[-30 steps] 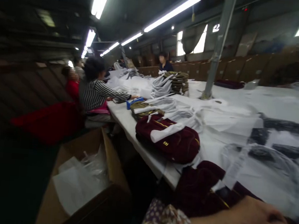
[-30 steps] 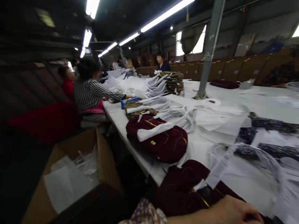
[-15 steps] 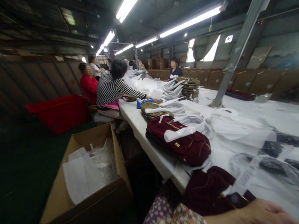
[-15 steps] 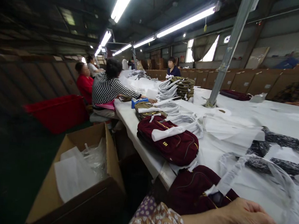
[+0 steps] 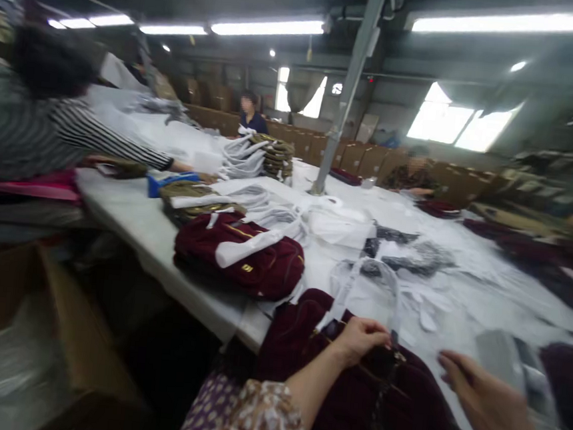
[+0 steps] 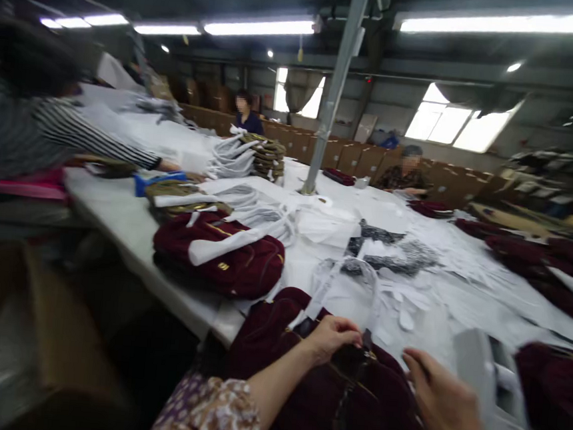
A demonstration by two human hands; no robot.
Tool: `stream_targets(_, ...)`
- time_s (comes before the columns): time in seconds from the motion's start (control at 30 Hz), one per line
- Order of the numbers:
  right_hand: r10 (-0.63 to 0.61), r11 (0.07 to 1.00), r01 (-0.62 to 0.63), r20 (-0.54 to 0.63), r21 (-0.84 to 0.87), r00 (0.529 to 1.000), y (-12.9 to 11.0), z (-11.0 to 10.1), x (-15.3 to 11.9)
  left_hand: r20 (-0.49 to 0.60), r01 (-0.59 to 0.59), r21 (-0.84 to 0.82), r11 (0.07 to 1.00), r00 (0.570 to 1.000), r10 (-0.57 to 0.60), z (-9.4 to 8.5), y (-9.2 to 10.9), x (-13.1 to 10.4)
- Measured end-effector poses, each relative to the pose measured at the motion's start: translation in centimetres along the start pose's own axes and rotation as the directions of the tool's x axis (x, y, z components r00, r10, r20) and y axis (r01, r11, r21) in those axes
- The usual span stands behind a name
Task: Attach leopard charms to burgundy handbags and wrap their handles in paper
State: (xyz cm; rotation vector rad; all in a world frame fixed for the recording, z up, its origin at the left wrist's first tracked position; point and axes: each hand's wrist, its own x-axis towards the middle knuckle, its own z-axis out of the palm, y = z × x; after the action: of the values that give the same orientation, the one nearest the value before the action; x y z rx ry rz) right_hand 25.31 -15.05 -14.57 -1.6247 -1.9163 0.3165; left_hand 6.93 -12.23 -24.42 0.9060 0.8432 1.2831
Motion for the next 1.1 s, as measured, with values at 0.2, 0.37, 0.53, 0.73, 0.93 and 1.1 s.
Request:
stream_targets(0.2,0.103,0.829,-0.199,0.207,0.523,0.973,-2.6,2.0,-0.1,0.061,0.017,-0.082,0.996,0.998,-0.012,-0.6,0.0,0.3)
stream_targets(0.37,0.128,0.58,-0.281,0.256,0.764,0.958,-2.5,4.4,0.0,0.062,0.051,-0.095,0.994,0.997,-0.046,-0.8,0.3,-0.2)
stream_targets(0.53,0.214,0.486,-0.351,0.28,0.8,0.936,-1.3,6.2,0.6,0.043,0.047,-0.068,0.997,0.998,-0.044,-0.7,0.3,0.0)
stream_targets(0.73,0.193,0.665,-0.268,0.187,0.697,0.963,-0.2,7.5,0.6,0.067,0.008,0.028,1.0,0.998,-0.01,-0.6,0.6,-0.1)
stream_targets(0.93,0.143,0.781,-0.191,0.127,0.595,0.982,0.1,8.5,0.6,0.116,-0.023,0.136,0.99,0.993,0.007,-0.6,0.7,-0.3)
stream_targets(1.1,0.168,0.779,-0.21,0.126,0.591,0.978,0.4,9.1,0.4,0.094,-0.02,0.179,0.984,0.996,0.003,-0.7,0.6,-0.2)
